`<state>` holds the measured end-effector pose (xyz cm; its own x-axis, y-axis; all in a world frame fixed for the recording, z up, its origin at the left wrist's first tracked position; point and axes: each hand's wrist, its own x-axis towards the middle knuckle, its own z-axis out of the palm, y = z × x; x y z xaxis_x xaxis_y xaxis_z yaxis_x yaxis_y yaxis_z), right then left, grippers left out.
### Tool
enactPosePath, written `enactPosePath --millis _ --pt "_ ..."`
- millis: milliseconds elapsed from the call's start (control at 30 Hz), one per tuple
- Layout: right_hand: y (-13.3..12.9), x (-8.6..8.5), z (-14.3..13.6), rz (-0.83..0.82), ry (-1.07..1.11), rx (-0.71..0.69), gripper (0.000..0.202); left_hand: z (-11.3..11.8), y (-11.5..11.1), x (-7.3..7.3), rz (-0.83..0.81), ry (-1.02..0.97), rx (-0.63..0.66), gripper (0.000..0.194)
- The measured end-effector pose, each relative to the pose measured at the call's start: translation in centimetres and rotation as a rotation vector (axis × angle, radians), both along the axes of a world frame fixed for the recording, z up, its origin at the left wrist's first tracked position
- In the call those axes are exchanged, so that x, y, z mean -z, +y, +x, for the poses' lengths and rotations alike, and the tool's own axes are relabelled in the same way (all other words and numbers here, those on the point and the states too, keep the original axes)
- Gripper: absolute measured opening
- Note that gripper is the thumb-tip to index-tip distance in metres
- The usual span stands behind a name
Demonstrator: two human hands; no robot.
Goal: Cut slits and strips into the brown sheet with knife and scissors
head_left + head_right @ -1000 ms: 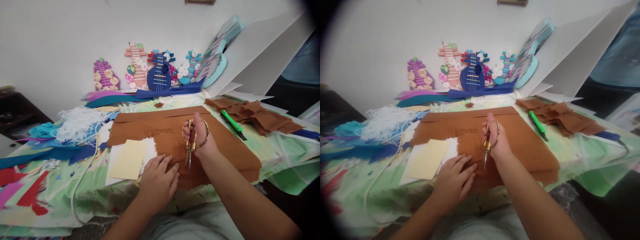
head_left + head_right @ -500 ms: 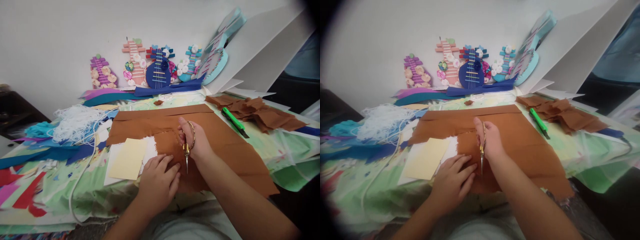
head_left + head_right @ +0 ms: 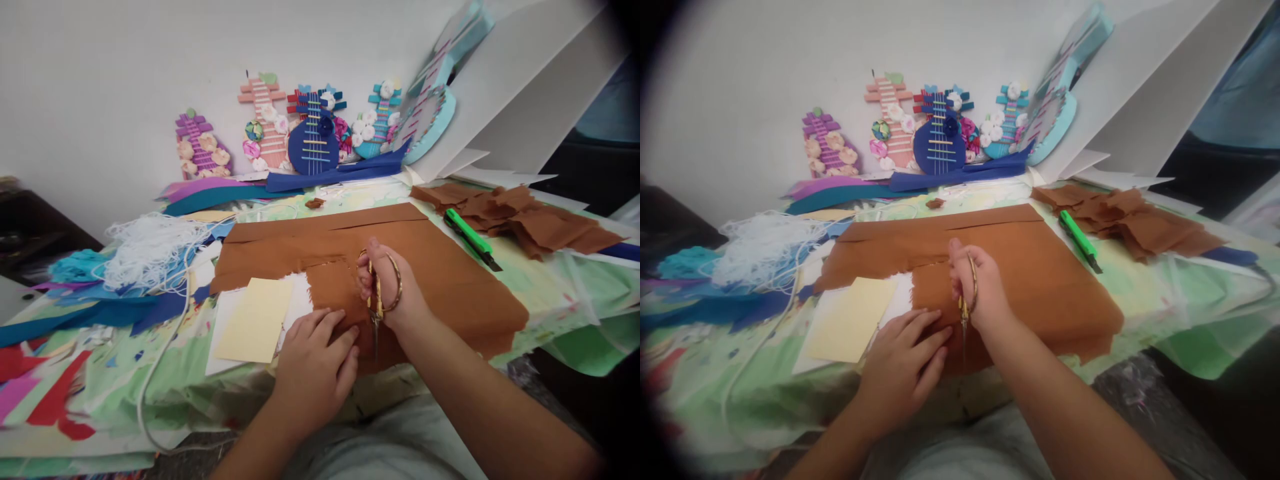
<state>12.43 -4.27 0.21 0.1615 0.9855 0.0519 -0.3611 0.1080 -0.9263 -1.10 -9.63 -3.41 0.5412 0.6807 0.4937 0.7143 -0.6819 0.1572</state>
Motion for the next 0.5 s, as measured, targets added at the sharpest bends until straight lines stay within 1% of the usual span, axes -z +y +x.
enactPosePath --millis 67,167,267,333,500 --pt "-0.4 -0.2 0.4 0.016 0.093 -0.048 0.038 0.0 0.0 0.0 0.003 -0.001 0.002 0.026" --pt "-0.9 -0.6 1.4 0.096 0.203 -0.066 0.042 0.0 0.0 0.1 0.002 0.008 -0.001 0.025" --pt "-1.2 -0.7 2.4 0.209 0.227 -0.077 0.044 0.0 0.1 0.3 0.018 0.013 -0.013 0.023" --pt "-1.3 -0.7 2.7 0.251 0.225 -0.075 0.043 0.0 0.1 0.4 0.026 0.012 -0.015 0.023" --pt "-1.7 -0.3 2.1 0.248 0.233 -0.044 0.042 -0.1 0.2 0.4 0.019 0.008 -0.01 0.023"
